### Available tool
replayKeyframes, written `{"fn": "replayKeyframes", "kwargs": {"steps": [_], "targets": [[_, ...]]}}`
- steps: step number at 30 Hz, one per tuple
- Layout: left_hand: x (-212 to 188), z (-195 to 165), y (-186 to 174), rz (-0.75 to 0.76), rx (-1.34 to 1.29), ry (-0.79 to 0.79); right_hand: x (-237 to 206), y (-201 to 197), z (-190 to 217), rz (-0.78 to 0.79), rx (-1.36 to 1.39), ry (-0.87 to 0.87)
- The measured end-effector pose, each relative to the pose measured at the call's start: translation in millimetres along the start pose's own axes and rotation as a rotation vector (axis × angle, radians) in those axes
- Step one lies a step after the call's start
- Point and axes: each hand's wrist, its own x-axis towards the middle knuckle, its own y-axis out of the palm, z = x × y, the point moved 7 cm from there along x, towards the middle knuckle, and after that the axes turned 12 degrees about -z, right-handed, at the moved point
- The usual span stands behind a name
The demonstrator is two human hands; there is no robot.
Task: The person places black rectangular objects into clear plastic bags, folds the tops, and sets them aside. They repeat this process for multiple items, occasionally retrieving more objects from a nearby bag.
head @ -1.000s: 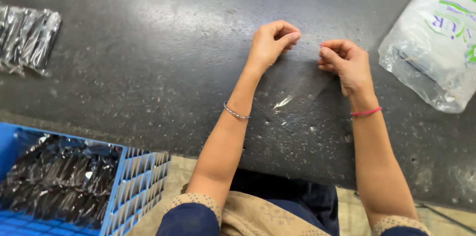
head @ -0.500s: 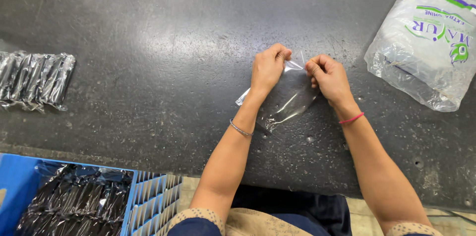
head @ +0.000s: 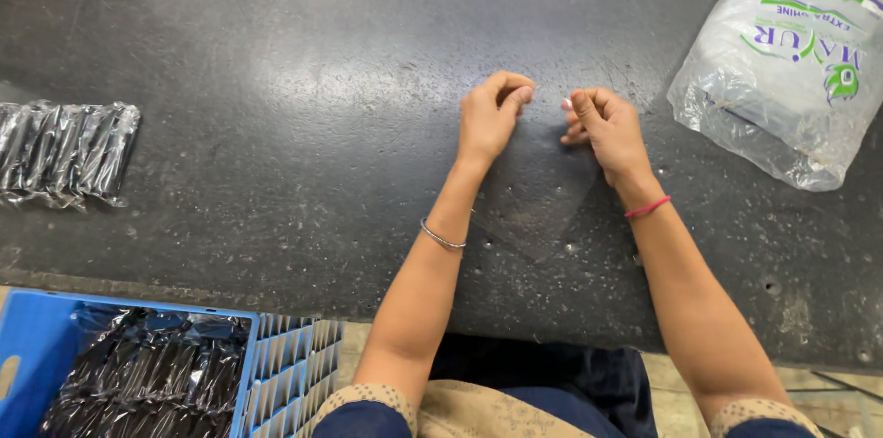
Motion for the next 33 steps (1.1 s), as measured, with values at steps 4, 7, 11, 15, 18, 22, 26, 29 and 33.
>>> {"fn": "replayKeyframes", "kwargs": {"steps": [4, 7, 11, 15, 18, 22, 26, 29, 33], "targets": [[3, 1, -5, 0.004, -0.014, -0.043, -5, 3, 10, 0.052, -0.001, 0.041], [0, -1, -4, -0.003, 0.038, -0.017, -6, 4, 11, 0.057, -0.071, 0.0], [-3, -7, 1, 0.001, 0.021, 0.046, -4, 5, 5, 0.057, -0.102, -0.075], [-3, -5, 3, 0.003, 0.135, 0.032, -4, 8, -1, 0.059, -0.166, -0.101], [-4, -5, 2, -0.003, 0.193, 0.017, -5, 11, -2, 0.047, -0.236, -0.123], [-9, -7, 7, -0.01, 0.275, 0.045, -5, 6, -6, -0.014, -0.397, -0.184], [-16, -5, 14, 0.01, 0.374, 0.061, 1, 3, -16, 0.026, -0.249, -0.092], [-15, -3, 11, 0.005, 0.348, 0.046, 3, 2, -15, 0.049, -0.093, -0.009], [-4, 0, 2, 0.001, 0.209, -0.016, -1, 0, 1, 0.058, -0.129, -0.023]]}}
